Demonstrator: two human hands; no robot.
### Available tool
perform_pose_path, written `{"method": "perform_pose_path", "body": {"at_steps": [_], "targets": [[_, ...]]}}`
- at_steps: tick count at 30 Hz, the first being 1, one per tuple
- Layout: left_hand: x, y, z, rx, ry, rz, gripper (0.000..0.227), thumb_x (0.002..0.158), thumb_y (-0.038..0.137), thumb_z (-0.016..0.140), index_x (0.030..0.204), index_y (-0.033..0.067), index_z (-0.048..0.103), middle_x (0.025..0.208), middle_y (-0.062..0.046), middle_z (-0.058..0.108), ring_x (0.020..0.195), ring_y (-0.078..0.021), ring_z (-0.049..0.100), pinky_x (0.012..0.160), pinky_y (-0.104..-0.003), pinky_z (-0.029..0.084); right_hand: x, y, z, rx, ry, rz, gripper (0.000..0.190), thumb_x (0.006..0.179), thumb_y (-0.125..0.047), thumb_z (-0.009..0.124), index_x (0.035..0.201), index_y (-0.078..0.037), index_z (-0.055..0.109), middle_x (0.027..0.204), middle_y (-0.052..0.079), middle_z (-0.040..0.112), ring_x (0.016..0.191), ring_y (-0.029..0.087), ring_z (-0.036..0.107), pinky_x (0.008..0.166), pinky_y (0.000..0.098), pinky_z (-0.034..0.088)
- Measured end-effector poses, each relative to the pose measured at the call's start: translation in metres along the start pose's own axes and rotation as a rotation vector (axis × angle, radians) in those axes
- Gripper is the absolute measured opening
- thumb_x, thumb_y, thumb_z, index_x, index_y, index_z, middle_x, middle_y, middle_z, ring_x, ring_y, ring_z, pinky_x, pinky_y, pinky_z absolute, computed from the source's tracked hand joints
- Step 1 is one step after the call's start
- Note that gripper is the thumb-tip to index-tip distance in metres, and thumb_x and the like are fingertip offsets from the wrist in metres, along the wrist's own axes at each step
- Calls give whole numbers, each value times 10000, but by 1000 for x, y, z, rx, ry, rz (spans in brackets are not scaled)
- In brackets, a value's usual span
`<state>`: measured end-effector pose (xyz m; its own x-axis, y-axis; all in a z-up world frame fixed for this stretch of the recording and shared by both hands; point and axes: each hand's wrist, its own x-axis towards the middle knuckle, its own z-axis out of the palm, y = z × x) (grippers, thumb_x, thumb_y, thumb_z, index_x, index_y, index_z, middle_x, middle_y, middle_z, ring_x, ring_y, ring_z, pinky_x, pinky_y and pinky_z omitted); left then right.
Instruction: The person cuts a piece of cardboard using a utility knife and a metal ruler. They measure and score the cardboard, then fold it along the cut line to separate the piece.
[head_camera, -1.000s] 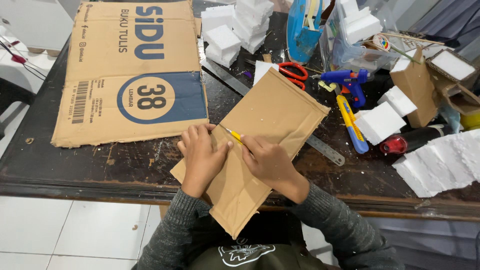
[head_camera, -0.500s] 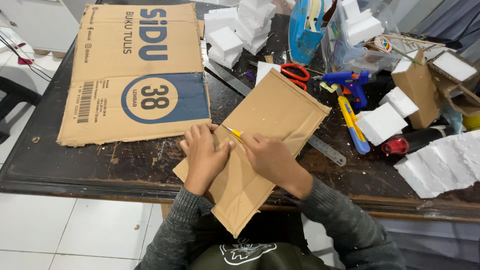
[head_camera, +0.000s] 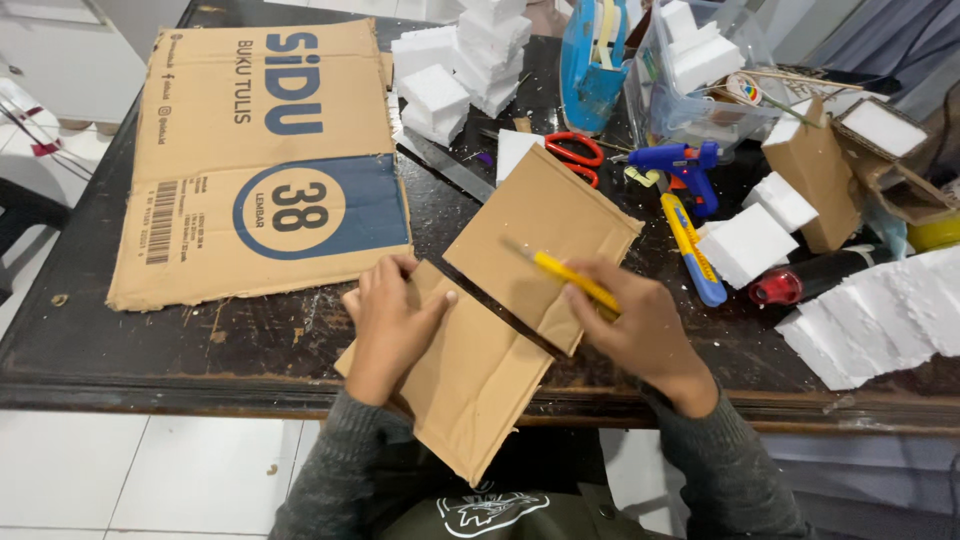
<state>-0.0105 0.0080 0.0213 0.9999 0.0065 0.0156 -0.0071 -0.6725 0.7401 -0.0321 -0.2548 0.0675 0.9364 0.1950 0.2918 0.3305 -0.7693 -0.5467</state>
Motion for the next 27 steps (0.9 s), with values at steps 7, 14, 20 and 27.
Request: {"method": "perform_pose_path", "body": {"at_steps": [7, 14, 20, 27], "targets": [[17, 3, -39, -587, -128, -46, 277, 857, 121, 701, 1062, -28, 589, 866, -120, 631, 777, -213, 585, 663, -319, 478, 29, 44, 48, -61, 3, -175, 322, 980, -253, 517, 1282, -154, 568, 1062, 102, 613, 982, 351, 636, 841, 425, 524], [65, 15, -22, -924, -7, 32, 227, 888, 109, 706, 1043, 18, 567, 772, -40, 587, 645, -122, 616, 560, -231, 530, 44, 22, 25, 791, -112, 229, 627, 965, -601, 265, 1050, -101, 634, 884, 120, 668, 726, 188, 642, 626, 343, 533], [121, 42, 27, -1124, -29, 65, 318, 928, 137, 675, 1158, -27, 530, 848, -67, 627, 705, -189, 695, 600, -311, 619, 30, 25, -26, 997, 50, 382, 280, 880, -156, 666, 1087, 26, 620, 681, 147, 631, 350, 200, 591, 238, 270, 456], [143, 46, 50, -550, -11, 329, 395, 999, 284, 606, 1283, 15, 552, 1127, -241, 612, 1056, -427, 625, 857, -533, 523, 59, 105, -82, 1098, 712, 381, 125, 960, -135, 651, 918, -54, 565, 720, 58, 585, 451, 222, 648, 350, 297, 536]]}}
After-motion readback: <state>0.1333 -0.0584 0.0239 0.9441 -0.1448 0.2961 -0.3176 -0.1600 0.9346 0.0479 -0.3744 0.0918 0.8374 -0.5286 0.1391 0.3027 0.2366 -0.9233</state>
